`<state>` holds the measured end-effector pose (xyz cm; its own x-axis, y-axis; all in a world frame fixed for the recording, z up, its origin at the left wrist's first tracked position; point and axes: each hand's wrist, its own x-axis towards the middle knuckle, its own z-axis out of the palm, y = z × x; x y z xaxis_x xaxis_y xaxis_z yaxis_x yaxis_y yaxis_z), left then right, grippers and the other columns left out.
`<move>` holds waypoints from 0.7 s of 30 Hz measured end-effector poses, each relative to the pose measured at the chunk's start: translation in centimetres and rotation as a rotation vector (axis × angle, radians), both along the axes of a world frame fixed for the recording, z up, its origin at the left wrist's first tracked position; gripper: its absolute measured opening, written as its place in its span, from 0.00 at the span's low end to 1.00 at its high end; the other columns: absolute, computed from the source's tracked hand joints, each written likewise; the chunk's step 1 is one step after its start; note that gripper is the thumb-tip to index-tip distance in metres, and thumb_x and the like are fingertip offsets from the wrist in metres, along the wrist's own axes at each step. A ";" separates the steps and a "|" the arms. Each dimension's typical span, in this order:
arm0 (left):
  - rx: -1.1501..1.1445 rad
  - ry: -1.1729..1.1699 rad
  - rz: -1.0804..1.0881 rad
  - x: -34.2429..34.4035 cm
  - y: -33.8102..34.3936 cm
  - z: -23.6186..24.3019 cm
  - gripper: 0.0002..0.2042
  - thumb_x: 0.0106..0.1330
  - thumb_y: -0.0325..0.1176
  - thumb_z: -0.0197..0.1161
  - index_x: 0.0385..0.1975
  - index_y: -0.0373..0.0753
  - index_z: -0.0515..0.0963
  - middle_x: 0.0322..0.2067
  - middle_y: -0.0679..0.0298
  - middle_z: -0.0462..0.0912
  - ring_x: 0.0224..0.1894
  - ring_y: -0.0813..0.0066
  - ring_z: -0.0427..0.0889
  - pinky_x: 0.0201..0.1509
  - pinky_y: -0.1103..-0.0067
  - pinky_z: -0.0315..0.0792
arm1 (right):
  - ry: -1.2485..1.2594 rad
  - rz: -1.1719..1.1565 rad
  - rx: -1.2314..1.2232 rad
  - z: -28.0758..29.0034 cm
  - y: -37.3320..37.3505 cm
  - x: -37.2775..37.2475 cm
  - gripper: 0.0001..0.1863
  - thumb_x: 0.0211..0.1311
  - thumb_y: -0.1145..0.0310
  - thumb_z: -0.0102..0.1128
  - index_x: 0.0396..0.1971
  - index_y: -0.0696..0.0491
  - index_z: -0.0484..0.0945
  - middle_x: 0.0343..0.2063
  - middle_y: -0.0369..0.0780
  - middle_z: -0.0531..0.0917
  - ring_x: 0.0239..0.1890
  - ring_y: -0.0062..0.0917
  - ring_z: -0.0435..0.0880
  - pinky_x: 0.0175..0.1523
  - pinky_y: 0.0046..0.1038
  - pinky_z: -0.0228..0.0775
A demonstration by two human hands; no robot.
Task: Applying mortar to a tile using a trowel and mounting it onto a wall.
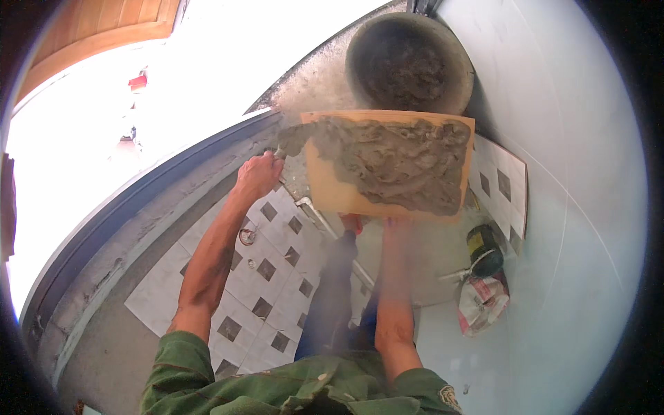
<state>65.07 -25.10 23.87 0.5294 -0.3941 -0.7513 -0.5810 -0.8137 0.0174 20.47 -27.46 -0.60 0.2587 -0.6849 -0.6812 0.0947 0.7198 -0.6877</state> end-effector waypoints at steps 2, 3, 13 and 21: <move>0.049 0.004 0.033 0.2 1.1 1.0 0.18 0.63 0.43 0.46 0.37 0.31 0.73 0.28 0.45 0.79 0.36 0.49 0.79 0.42 0.60 0.70 | 0.283 0.064 0.081 1.5 0.2 2.2 0.19 0.69 0.53 0.36 0.45 0.50 0.69 0.40 0.36 0.77 0.44 0.30 0.74 0.51 0.43 0.65; 0.043 0.027 0.094 0.7 2.8 2.6 0.18 0.62 0.42 0.47 0.35 0.31 0.73 0.29 0.44 0.79 0.34 0.49 0.79 0.42 0.59 0.70 | 0.254 0.080 0.115 3.5 0.7 4.9 0.19 0.69 0.53 0.36 0.45 0.50 0.69 0.40 0.36 0.77 0.44 0.30 0.74 0.51 0.43 0.65; -0.188 0.320 -0.150 -0.2 1.8 -2.4 0.11 0.56 0.33 0.49 0.29 0.33 0.75 0.23 0.50 0.78 0.30 0.55 0.79 0.34 0.65 0.73 | -0.002 -0.405 0.673 8.1 -1.7 8.6 0.19 0.70 0.55 0.36 0.48 0.53 0.67 0.46 0.38 0.74 0.50 0.32 0.71 0.57 0.46 0.61; -0.179 0.238 0.119 -8.9 2.8 2.3 0.11 0.61 0.32 0.45 0.34 0.32 0.71 0.30 0.42 0.75 0.38 0.44 0.75 0.41 0.60 0.69 | 0.120 -0.464 0.674 8.3 -2.4 7.3 0.20 0.70 0.54 0.33 0.48 0.53 0.68 0.45 0.38 0.74 0.50 0.32 0.70 0.60 0.47 0.57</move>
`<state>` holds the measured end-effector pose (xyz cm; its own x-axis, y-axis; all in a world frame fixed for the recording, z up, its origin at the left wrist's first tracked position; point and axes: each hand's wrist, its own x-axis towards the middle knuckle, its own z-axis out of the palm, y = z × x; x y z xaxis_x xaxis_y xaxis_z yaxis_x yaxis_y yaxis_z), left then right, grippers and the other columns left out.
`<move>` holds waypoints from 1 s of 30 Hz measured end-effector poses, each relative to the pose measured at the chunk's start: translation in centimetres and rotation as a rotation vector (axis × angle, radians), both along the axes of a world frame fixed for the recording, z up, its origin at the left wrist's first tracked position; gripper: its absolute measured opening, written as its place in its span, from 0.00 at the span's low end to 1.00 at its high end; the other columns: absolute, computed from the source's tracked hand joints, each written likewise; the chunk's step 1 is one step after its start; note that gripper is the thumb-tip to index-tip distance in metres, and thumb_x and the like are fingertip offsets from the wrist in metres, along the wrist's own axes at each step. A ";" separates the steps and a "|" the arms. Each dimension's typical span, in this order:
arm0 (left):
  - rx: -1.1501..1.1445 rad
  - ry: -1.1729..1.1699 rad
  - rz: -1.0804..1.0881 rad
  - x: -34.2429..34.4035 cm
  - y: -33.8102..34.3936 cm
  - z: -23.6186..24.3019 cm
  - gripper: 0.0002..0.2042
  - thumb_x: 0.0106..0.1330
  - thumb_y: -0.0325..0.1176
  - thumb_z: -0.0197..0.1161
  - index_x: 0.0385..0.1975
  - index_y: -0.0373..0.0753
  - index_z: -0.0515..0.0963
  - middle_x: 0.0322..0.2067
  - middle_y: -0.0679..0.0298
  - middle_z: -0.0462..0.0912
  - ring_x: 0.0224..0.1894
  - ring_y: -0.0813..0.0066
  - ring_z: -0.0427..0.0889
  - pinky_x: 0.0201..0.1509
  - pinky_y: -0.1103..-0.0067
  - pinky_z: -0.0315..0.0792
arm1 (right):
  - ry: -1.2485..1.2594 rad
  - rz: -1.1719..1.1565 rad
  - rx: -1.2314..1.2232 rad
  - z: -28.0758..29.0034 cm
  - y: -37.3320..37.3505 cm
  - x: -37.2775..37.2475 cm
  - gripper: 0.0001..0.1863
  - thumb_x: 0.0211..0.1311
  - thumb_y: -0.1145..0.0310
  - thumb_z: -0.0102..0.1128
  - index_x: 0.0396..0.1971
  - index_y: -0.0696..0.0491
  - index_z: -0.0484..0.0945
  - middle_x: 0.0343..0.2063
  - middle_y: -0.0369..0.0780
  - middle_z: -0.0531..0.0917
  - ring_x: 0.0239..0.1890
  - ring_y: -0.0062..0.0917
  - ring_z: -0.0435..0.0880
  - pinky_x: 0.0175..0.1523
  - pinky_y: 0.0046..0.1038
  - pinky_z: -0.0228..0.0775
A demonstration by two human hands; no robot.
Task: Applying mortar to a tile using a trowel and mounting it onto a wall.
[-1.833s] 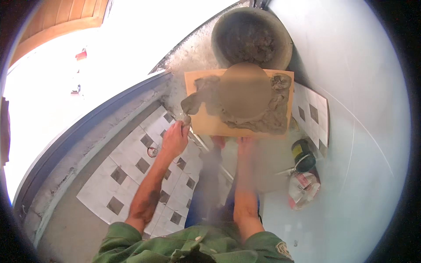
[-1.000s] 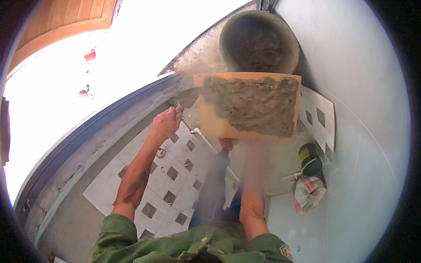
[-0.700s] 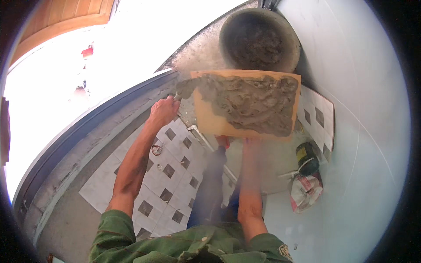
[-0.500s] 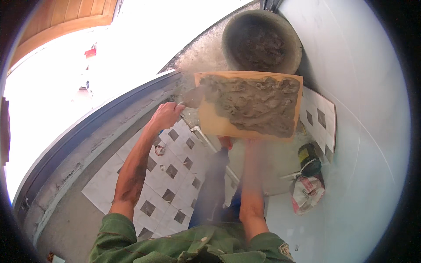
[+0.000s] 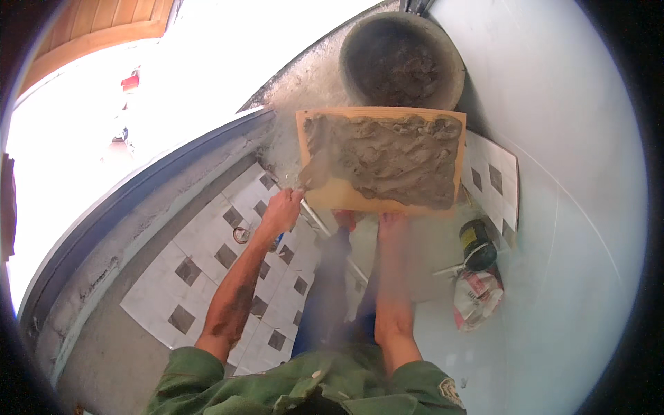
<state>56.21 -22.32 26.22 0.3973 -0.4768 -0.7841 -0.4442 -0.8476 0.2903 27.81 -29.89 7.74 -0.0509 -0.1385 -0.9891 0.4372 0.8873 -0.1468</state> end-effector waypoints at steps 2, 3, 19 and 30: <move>-0.110 -0.034 0.007 -1.1 -0.7 -0.4 0.12 0.61 0.33 0.45 0.36 0.32 0.71 0.32 0.43 0.75 0.39 0.44 0.75 0.43 0.59 0.68 | -0.038 0.072 -0.120 -0.3 -0.2 -0.8 0.20 0.71 0.54 0.33 0.49 0.53 0.67 0.46 0.39 0.74 0.51 0.33 0.70 0.60 0.48 0.56; -0.081 0.004 0.011 -1.5 -1.7 -1.2 0.12 0.62 0.32 0.44 0.37 0.32 0.71 0.32 0.44 0.75 0.38 0.44 0.75 0.43 0.59 0.68 | -0.095 0.149 -0.237 -0.1 -0.4 -1.2 0.20 0.71 0.54 0.33 0.49 0.53 0.66 0.46 0.40 0.73 0.52 0.33 0.70 0.60 0.48 0.56; -0.088 0.049 -0.139 4.1 -4.7 -4.8 0.09 0.57 0.31 0.49 0.27 0.32 0.72 0.20 0.46 0.77 0.28 0.48 0.79 0.31 0.63 0.73 | -0.040 0.014 -0.088 -0.8 -1.0 0.4 0.18 0.70 0.56 0.37 0.49 0.53 0.66 0.49 0.41 0.72 0.54 0.35 0.69 0.59 0.49 0.58; -0.038 -0.010 -0.025 -5.4 1.1 -0.8 0.11 0.57 0.30 0.48 0.36 0.32 0.73 0.29 0.40 0.75 0.33 0.43 0.78 0.35 0.59 0.72 | -0.058 0.069 -0.132 0.1 -1.4 0.3 0.20 0.70 0.53 0.34 0.49 0.53 0.65 0.49 0.41 0.71 0.54 0.34 0.67 0.57 0.46 0.57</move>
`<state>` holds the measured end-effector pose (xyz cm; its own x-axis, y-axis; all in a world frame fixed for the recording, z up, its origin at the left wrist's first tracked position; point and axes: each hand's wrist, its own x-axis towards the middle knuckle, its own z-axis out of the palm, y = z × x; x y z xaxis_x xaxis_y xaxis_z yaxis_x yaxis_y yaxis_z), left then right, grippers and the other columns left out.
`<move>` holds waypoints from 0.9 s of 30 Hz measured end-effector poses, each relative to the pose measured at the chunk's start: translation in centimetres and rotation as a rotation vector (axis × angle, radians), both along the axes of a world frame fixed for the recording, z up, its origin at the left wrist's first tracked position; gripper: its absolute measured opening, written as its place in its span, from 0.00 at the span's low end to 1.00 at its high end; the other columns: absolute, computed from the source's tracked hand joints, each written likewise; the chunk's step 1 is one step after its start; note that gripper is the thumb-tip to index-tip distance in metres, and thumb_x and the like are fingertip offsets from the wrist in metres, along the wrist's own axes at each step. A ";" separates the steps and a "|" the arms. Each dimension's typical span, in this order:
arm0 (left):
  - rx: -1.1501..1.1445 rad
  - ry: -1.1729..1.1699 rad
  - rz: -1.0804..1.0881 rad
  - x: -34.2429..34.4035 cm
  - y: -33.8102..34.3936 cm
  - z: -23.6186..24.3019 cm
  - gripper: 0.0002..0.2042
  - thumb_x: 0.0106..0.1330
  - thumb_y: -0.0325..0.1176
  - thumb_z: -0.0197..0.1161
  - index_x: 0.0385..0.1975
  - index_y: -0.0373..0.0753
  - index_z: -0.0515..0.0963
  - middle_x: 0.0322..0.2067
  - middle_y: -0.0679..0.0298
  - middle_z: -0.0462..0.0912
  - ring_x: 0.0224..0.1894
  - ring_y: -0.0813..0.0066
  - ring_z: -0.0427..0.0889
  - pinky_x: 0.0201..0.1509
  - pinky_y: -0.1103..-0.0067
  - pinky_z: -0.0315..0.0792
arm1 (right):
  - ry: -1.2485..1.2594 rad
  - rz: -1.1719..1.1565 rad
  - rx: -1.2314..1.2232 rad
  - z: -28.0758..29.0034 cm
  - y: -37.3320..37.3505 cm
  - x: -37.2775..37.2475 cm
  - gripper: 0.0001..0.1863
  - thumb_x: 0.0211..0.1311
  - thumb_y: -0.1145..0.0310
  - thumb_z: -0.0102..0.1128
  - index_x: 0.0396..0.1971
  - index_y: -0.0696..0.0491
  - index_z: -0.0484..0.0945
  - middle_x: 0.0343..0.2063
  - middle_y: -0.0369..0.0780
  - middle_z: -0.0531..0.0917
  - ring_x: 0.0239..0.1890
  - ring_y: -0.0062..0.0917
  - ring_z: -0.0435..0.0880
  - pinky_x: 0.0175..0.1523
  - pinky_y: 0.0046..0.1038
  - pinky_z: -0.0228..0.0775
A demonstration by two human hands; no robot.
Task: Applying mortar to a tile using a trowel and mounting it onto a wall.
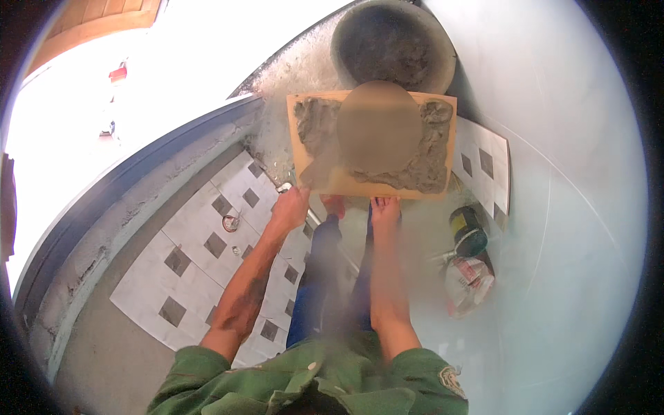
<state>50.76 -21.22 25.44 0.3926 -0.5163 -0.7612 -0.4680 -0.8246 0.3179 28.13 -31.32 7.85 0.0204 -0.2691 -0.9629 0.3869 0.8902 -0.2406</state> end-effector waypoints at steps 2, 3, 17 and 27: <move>0.043 -0.011 0.070 -1.2 0.1 0.9 0.11 0.57 0.30 0.48 0.37 0.32 0.72 0.29 0.41 0.75 0.33 0.43 0.78 0.35 0.59 0.72 | -0.013 0.042 0.000 0.5 0.6 -0.6 0.21 0.70 0.53 0.34 0.50 0.53 0.64 0.48 0.41 0.71 0.53 0.34 0.68 0.57 0.45 0.58; 0.065 -0.034 0.129 -1.1 -0.6 1.4 0.11 0.58 0.30 0.48 0.37 0.33 0.71 0.28 0.43 0.75 0.33 0.43 0.77 0.35 0.58 0.72 | 0.004 0.005 -0.002 -0.1 0.1 -0.8 0.20 0.70 0.54 0.35 0.51 0.53 0.64 0.48 0.42 0.71 0.53 0.34 0.68 0.57 0.44 0.58; -0.037 -0.107 -0.032 1.6 -2.0 -3.0 0.08 0.58 0.29 0.48 0.33 0.33 0.71 0.28 0.44 0.74 0.34 0.42 0.76 0.34 0.59 0.71 | 0.043 -0.012 0.112 0.9 1.5 1.2 0.23 0.70 0.52 0.31 0.52 0.53 0.64 0.51 0.41 0.71 0.56 0.36 0.67 0.60 0.49 0.58; -0.056 -0.045 -0.053 -2.2 -4.7 0.2 0.11 0.61 0.36 0.49 0.28 0.33 0.72 0.31 0.44 0.77 0.33 0.45 0.79 0.38 0.60 0.72 | 0.069 -0.082 0.101 1.6 0.4 1.6 0.22 0.71 0.54 0.30 0.51 0.54 0.65 0.52 0.40 0.71 0.56 0.36 0.67 0.61 0.49 0.55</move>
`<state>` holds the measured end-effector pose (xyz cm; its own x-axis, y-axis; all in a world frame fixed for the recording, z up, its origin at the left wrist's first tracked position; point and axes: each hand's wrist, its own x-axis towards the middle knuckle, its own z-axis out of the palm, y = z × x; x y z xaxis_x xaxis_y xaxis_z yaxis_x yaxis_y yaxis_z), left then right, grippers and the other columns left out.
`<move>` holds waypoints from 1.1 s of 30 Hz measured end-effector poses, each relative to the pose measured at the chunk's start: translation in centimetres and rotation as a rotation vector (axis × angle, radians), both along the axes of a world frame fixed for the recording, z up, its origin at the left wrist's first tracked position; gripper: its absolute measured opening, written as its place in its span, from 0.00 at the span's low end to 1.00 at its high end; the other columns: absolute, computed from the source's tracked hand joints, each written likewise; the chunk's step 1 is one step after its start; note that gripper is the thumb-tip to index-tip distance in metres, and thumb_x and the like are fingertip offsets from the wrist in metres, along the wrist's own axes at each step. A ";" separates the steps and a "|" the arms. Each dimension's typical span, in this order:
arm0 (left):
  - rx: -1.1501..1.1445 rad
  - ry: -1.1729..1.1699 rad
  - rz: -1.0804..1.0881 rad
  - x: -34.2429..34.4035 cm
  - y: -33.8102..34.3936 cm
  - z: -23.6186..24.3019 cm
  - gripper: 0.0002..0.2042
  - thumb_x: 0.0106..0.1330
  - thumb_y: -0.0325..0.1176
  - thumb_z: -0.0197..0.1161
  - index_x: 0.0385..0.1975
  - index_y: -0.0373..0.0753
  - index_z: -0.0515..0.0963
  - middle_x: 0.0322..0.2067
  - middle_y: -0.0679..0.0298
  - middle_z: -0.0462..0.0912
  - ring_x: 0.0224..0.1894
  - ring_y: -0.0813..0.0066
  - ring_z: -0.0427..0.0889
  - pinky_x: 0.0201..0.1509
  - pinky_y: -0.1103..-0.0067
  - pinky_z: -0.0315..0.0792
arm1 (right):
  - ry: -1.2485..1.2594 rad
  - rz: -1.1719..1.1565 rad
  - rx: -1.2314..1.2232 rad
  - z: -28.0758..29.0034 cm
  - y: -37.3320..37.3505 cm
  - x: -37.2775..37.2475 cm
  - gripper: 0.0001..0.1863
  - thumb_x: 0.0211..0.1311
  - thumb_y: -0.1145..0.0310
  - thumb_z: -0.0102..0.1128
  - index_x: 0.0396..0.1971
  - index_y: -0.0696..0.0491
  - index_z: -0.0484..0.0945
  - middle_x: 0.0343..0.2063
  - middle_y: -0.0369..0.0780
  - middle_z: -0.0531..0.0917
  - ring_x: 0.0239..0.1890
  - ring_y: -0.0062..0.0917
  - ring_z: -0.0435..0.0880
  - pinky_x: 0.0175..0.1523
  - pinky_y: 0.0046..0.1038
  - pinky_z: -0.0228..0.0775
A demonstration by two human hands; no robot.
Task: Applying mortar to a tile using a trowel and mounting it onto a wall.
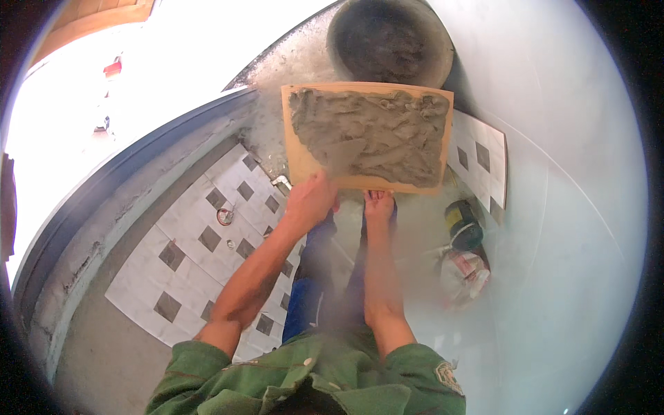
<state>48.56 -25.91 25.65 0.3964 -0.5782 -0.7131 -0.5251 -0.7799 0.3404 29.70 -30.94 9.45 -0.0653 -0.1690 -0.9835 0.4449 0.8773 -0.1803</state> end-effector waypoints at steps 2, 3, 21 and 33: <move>0.095 -0.031 0.049 3.0 -1.2 1.0 0.12 0.61 0.37 0.48 0.30 0.33 0.72 0.32 0.44 0.77 0.33 0.45 0.79 0.38 0.60 0.72 | -0.029 0.010 0.006 -0.1 0.2 -0.4 0.18 0.70 0.54 0.35 0.44 0.52 0.67 0.46 0.38 0.74 0.52 0.33 0.69 0.60 0.48 0.54; 0.175 -0.060 0.090 4.6 -1.8 1.1 0.13 0.62 0.38 0.47 0.31 0.33 0.71 0.32 0.44 0.77 0.34 0.45 0.79 0.38 0.60 0.72 | -0.034 0.014 0.000 -0.8 -0.2 -0.6 0.18 0.70 0.54 0.35 0.44 0.52 0.67 0.46 0.38 0.74 0.52 0.33 0.69 0.60 0.48 0.54; 0.164 -0.025 0.115 9.2 6.3 -5.4 0.10 0.57 0.30 0.49 0.31 0.34 0.76 0.19 0.48 0.77 0.26 0.53 0.81 0.32 0.64 0.74 | -0.077 0.082 -0.067 -1.4 0.0 -1.3 0.17 0.69 0.58 0.39 0.47 0.54 0.68 0.43 0.40 0.75 0.49 0.35 0.72 0.57 0.45 0.62; 0.171 0.063 0.225 1.7 8.0 -0.4 0.15 0.62 0.35 0.42 0.28 0.32 0.74 0.27 0.43 0.78 0.37 0.49 0.78 0.40 0.61 0.71 | 0.009 0.072 -0.081 -1.4 -0.4 -1.3 0.20 0.70 0.55 0.35 0.49 0.55 0.67 0.47 0.41 0.73 0.52 0.35 0.70 0.57 0.47 0.62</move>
<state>50.23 -17.87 25.26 0.4526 -0.3499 -0.8202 -0.3142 -0.9234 0.2206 28.40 -31.36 8.03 -0.0592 -0.2525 -0.9658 0.3796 0.8891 -0.2557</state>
